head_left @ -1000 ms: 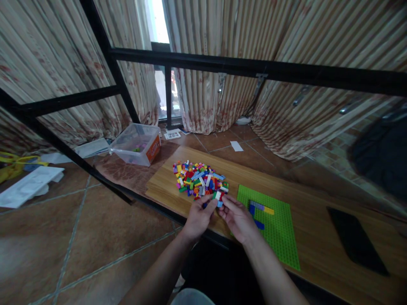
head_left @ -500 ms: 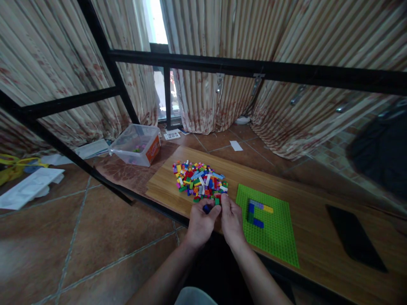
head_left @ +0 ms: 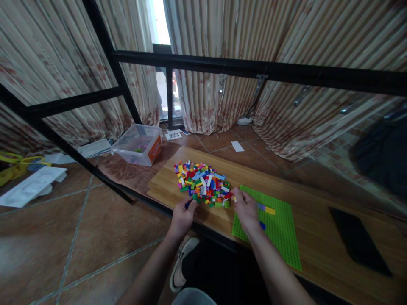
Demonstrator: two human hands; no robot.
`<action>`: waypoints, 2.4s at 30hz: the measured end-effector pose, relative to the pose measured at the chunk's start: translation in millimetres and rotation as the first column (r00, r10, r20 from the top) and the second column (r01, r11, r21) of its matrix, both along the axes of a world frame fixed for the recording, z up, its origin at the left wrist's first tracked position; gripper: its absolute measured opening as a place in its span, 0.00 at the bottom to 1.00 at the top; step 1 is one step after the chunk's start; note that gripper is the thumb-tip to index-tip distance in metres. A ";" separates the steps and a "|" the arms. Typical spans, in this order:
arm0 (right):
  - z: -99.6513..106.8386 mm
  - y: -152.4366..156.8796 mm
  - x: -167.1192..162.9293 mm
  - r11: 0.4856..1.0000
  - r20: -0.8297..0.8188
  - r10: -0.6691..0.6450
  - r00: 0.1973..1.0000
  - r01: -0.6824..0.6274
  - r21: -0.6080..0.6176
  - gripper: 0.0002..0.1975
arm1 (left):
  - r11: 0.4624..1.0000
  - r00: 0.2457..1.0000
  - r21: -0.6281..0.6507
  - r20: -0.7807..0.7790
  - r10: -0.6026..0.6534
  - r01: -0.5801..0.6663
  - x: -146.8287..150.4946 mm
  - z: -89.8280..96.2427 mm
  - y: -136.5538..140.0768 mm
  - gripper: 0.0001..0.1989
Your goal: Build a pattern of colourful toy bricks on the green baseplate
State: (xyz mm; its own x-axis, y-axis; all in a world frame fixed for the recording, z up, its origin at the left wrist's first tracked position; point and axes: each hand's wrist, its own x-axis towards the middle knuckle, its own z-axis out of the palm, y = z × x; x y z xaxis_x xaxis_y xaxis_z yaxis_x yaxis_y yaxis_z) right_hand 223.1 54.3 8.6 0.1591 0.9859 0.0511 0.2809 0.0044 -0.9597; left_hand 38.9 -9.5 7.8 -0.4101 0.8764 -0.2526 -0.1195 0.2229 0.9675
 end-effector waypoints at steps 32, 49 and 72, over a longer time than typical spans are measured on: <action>7.2 40.6 -28.3 0.897 0.669 0.276 0.690 -0.435 0.079 0.13 | 0.993 0.915 0.116 -0.400 0.042 0.005 -15.6 -4.1 2.2 0.14; 30.5 -0.5 -29.1 0.884 0.197 0.375 0.906 -0.413 0.220 0.21 | 0.954 0.962 0.212 0.130 -0.241 0.211 19.9 19.0 30.3 0.18; 1.1 -2.4 -56.0 0.993 -0.218 0.020 0.976 0.006 0.119 0.21 | 0.979 0.973 0.175 0.182 -0.140 0.108 55.4 24.1 20.5 0.11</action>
